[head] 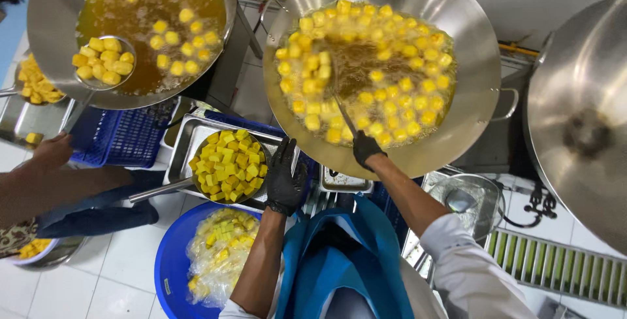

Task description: The person uses a large mesh strainer to stir and lift yellow, cube-shaped food items frying in a large wok of hot oil. They repeatedly scoop the items from the oil and transfer them into a metal tray.

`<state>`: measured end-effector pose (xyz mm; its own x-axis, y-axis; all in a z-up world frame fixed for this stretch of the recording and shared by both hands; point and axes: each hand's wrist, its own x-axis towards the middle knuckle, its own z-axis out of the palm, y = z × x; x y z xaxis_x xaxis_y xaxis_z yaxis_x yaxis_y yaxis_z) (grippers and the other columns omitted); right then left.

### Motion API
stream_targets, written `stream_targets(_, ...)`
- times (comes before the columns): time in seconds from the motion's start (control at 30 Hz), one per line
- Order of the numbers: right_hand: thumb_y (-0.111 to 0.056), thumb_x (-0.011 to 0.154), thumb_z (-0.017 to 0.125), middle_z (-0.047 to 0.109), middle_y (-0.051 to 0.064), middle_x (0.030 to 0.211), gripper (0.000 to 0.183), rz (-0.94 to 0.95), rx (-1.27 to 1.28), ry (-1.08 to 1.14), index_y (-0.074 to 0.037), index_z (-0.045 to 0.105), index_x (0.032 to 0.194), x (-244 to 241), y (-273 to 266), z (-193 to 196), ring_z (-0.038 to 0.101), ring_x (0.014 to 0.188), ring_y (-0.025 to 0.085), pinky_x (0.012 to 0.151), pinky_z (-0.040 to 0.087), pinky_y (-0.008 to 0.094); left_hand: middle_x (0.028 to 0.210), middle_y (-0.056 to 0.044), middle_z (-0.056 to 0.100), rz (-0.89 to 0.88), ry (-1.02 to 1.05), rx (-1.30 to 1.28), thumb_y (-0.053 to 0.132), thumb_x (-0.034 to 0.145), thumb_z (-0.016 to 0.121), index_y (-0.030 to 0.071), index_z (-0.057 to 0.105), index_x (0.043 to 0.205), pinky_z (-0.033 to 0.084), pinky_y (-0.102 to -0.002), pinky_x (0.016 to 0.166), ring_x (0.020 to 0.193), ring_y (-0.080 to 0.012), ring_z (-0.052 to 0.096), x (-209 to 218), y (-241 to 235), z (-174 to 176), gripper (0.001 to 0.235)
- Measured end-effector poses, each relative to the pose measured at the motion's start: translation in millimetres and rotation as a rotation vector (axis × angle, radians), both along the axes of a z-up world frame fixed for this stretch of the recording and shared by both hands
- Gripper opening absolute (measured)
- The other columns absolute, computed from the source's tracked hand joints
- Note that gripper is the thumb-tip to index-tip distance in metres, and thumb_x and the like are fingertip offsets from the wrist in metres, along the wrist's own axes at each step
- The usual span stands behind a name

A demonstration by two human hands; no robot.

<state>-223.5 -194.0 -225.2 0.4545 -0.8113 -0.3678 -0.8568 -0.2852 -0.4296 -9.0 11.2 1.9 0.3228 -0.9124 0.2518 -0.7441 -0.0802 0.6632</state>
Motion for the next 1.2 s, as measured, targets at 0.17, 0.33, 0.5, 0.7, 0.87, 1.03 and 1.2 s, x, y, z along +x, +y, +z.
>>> stream_targets(0.17,-0.021,0.101,0.041,0.071,0.033,0.093,0.036,-0.125,0.083,0.041,-0.002,0.050,0.130,-25,73,68,0.069,0.089,0.050,0.078,0.054,0.060,0.153,-0.023,0.049,-0.067,0.073,-0.059,0.015,0.089,0.065,0.005,0.048,0.150,0.039,-0.048,0.117,0.139,-0.0413,0.049,5,8,-12,0.065)
stream_targets(0.33,-0.021,0.092,0.049,0.069,0.034,0.094,0.051,-0.152,0.006,0.049,-0.004,0.046,0.140,-72,132,108,0.068,0.091,0.051,0.078,0.052,0.060,0.155,-0.022,0.050,-0.123,0.173,-0.131,0.007,0.086,0.065,0.008,0.050,0.151,0.042,-0.045,0.117,0.140,-0.0402,0.050,2,15,-24,0.067)
stream_targets(0.5,-0.020,0.089,0.054,0.069,0.030,0.097,0.053,-0.119,-0.141,0.000,0.000,0.048,0.138,-139,196,114,0.069,0.082,0.049,0.073,0.056,0.057,0.156,-0.023,0.047,-0.214,0.216,-0.167,0.007,0.088,0.066,0.005,0.045,0.153,0.038,-0.048,0.119,0.143,-0.0419,0.046,-1,27,-36,0.068)
stream_targets(0.7,-0.026,0.102,0.051,0.055,0.006,0.072,0.031,-0.985,0.321,-0.730,-0.013,0.063,0.127,-147,275,97,0.051,0.055,0.019,0.046,0.040,0.036,0.155,-0.021,0.049,-0.309,0.243,-0.143,0.006,0.086,0.068,0.009,0.047,0.152,0.039,-0.048,0.120,0.142,-0.0412,0.048,0,39,-39,0.069)
stream_targets(0.87,-0.040,0.103,0.051,0.054,0.002,0.064,0.028,-1.171,0.367,-0.611,-0.013,0.054,0.098,-113,319,69,0.050,0.049,0.014,0.041,0.039,0.032,0.154,-0.023,0.048,-0.409,0.270,-0.082,0.005,0.085,0.069,0.008,0.047,0.152,0.039,-0.048,0.118,0.141,-0.0428,0.047,-5,48,-35,0.070)
stream_targets(1.03,-0.037,0.102,0.053,0.050,0.001,0.063,0.026,-1.212,0.435,-0.845,-0.014,0.060,0.093,-92,322,76,0.045,0.046,0.013,0.040,0.035,0.031,0.155,-0.024,0.046,-0.466,0.256,-0.050,0.004,0.085,0.068,0.007,0.046,0.152,0.038,-0.050,0.117,0.141,-0.0439,0.046,-14,57,-30,0.071)
stream_targets(1.2,-0.039,0.103,0.047,0.058,0.000,0.061,0.037,-1.194,0.565,-0.682,-0.012,0.066,0.085,-93,307,61,0.052,0.046,0.013,0.041,0.039,0.030,0.157,-0.019,0.049,-0.461,0.284,-0.049,0.002,0.083,0.065,0.012,0.048,0.152,0.044,-0.045,0.116,0.143,-0.0400,0.049,-28,77,-29,0.072)
